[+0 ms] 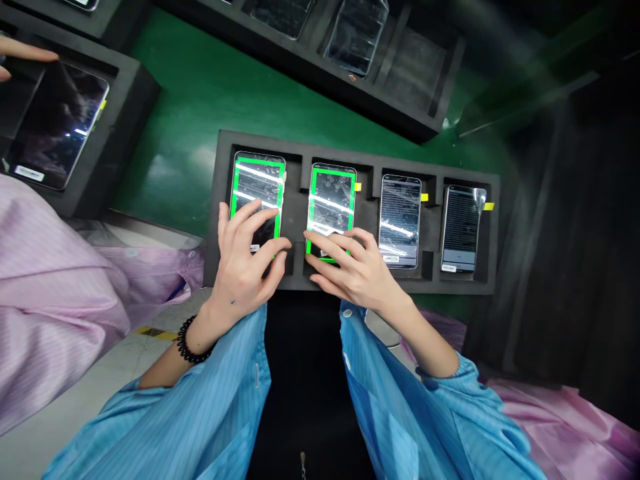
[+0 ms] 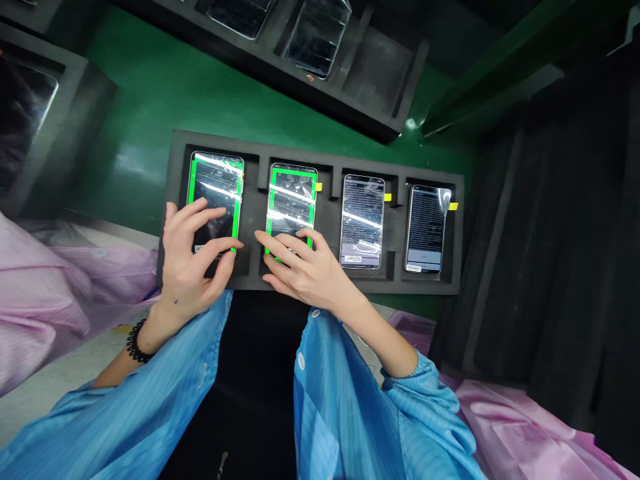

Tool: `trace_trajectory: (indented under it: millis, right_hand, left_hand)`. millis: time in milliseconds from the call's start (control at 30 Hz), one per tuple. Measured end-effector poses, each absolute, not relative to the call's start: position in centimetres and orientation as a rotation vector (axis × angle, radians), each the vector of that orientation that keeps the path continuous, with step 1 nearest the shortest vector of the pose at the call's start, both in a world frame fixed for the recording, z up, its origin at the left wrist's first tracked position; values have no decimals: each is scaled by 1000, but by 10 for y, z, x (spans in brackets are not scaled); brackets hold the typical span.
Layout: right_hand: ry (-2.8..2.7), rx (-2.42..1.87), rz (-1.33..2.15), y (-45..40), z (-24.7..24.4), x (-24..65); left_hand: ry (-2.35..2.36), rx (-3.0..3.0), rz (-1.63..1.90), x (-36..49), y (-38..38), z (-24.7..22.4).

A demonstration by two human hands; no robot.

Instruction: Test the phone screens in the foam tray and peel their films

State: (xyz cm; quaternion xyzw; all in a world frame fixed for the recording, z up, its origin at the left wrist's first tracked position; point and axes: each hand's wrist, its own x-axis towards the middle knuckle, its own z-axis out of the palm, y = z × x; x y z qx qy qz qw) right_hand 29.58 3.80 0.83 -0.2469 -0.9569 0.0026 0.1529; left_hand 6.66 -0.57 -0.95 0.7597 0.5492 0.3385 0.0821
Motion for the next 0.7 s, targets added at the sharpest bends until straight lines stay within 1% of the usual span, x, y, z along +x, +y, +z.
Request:
trace_trajectory:
  millis: [200, 367, 533, 700]
  right_hand:
    - [-2691, -672, 90, 39, 8, 298]
    - [-2779, -685, 152, 39, 8, 298]
    - [-2695, -701, 199, 39, 6, 301]
    - [-2756, -688, 240, 39, 5, 299]
  left_hand:
    - [1646, 2285, 999, 66, -7, -10]
    - [1647, 2296, 993, 66, -7, -11]
    - [1654, 2292, 999, 66, -6, -10]
    - [1652, 2267, 1005, 66, -7, -11]
